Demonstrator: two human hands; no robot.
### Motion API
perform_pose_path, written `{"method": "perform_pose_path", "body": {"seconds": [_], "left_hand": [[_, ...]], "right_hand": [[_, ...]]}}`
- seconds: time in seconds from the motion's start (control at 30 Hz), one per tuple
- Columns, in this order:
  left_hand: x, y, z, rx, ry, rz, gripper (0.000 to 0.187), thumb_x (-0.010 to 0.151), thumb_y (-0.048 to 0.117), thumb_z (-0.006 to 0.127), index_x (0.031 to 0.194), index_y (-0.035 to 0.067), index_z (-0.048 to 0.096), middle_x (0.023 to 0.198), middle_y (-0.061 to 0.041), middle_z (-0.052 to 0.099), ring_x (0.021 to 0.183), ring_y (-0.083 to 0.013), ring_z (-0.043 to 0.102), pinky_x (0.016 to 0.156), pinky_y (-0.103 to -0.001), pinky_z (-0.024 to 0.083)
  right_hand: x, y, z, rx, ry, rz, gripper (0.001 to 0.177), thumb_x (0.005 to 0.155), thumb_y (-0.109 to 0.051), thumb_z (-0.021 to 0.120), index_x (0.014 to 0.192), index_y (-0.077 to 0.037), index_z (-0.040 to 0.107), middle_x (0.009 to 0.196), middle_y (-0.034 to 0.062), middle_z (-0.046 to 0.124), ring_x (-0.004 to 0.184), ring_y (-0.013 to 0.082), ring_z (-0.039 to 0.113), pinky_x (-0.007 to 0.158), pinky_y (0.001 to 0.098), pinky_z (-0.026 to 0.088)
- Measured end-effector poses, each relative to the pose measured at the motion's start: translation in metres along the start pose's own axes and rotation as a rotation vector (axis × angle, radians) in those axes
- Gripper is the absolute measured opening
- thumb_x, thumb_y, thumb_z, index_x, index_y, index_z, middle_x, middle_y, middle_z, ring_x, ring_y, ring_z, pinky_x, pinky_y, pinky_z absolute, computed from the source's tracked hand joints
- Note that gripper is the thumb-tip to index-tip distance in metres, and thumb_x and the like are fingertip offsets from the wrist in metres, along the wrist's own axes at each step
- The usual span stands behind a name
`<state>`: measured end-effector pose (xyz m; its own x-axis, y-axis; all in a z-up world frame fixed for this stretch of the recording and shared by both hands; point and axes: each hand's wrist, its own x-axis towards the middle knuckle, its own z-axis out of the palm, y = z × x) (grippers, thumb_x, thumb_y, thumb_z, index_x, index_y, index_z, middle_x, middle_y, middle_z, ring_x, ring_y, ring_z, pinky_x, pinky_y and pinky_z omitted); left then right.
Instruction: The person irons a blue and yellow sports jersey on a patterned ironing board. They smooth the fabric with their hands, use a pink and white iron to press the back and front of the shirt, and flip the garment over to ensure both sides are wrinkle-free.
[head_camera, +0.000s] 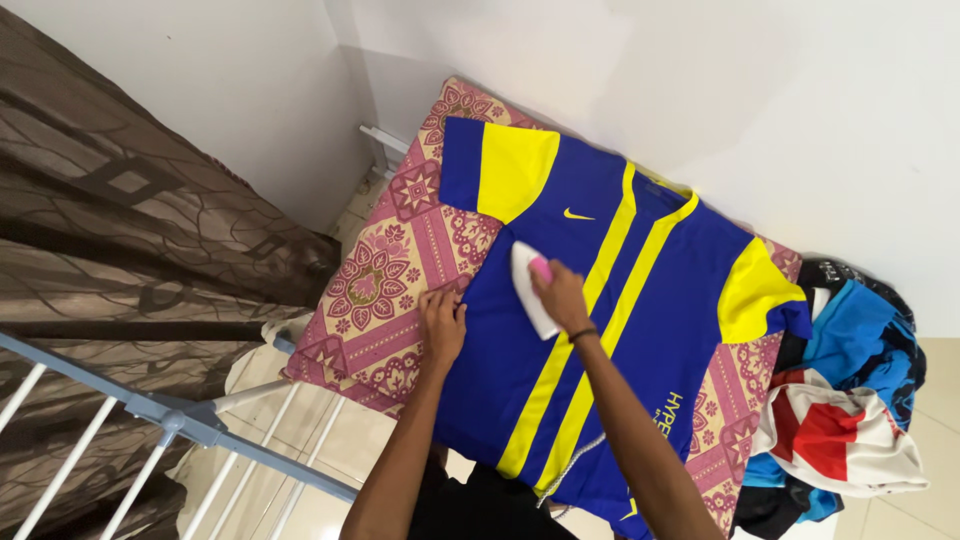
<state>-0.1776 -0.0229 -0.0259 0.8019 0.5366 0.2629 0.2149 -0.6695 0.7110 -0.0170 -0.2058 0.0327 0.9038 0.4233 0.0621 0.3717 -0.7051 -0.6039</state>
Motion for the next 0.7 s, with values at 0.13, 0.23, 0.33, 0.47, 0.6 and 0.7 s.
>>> {"method": "perform_pose_path", "body": {"seconds": [0.13,0.23,0.33,0.47,0.6,0.7], "left_hand": [[0.002,0.009,-0.002,0.082,0.061,0.094,0.033,0.079,0.008,0.076,0.111,0.005,0.07,0.104,-0.016,0.062,0.112,-0.0397,0.052,0.106,-0.055,0.041],[0.01,0.022,-0.007,0.102,-0.022,0.099,0.045,0.082,0.013,0.072,0.126,0.007,0.067,0.114,-0.014,0.058,0.115,-0.0375,0.05,0.107,-0.056,0.043],[0.023,0.032,-0.006,0.284,-0.059,0.085,0.036,0.087,0.028,0.071,0.12,0.014,0.066,0.124,-0.015,0.053,0.121,-0.0404,0.048,0.096,-0.06,0.043],[0.031,0.03,-0.001,0.309,-0.064,0.052,0.039,0.09,0.034,0.066,0.124,0.014,0.064,0.129,-0.017,0.051,0.126,-0.0434,0.046,0.099,-0.06,0.043],[0.034,0.029,0.007,0.373,-0.079,0.015,0.041,0.088,0.037,0.066,0.122,0.015,0.063,0.13,-0.019,0.051,0.128,-0.0448,0.044,0.102,-0.062,0.042],[0.033,0.027,0.007,0.369,-0.079,0.011,0.04,0.088,0.037,0.066,0.122,0.015,0.063,0.13,-0.019,0.051,0.129,-0.0456,0.044,0.106,-0.063,0.04]], "right_hand": [[-0.028,-0.007,-0.001,-0.026,-0.037,-0.051,0.04,0.094,-0.039,0.07,0.083,-0.001,0.062,0.076,0.0274,0.066,0.073,0.0508,0.065,0.065,0.0569,0.05],[-0.017,0.003,-0.005,-0.058,0.025,-0.021,0.04,0.095,-0.039,0.069,0.082,-0.002,0.062,0.076,0.0264,0.067,0.071,0.0501,0.065,0.065,0.0564,0.051],[0.011,0.015,-0.009,-0.006,0.121,0.132,0.041,0.096,-0.04,0.069,0.084,-0.001,0.063,0.075,0.0261,0.068,0.073,0.0485,0.067,0.068,0.0543,0.053],[0.072,0.035,-0.015,0.039,0.249,0.166,0.041,0.096,-0.04,0.067,0.095,0.0,0.069,0.082,0.0283,0.07,0.077,0.0493,0.068,0.07,0.0529,0.054],[0.129,0.044,-0.017,-0.055,0.212,0.22,0.051,0.1,-0.044,0.069,0.083,0.005,0.068,0.077,0.0279,0.07,0.072,0.0466,0.067,0.068,0.0522,0.052],[0.148,0.024,-0.024,0.228,0.139,0.445,0.049,0.097,-0.045,0.063,0.088,0.003,0.065,0.072,0.0212,0.07,0.055,0.0336,0.07,0.053,0.0435,0.055]]}}
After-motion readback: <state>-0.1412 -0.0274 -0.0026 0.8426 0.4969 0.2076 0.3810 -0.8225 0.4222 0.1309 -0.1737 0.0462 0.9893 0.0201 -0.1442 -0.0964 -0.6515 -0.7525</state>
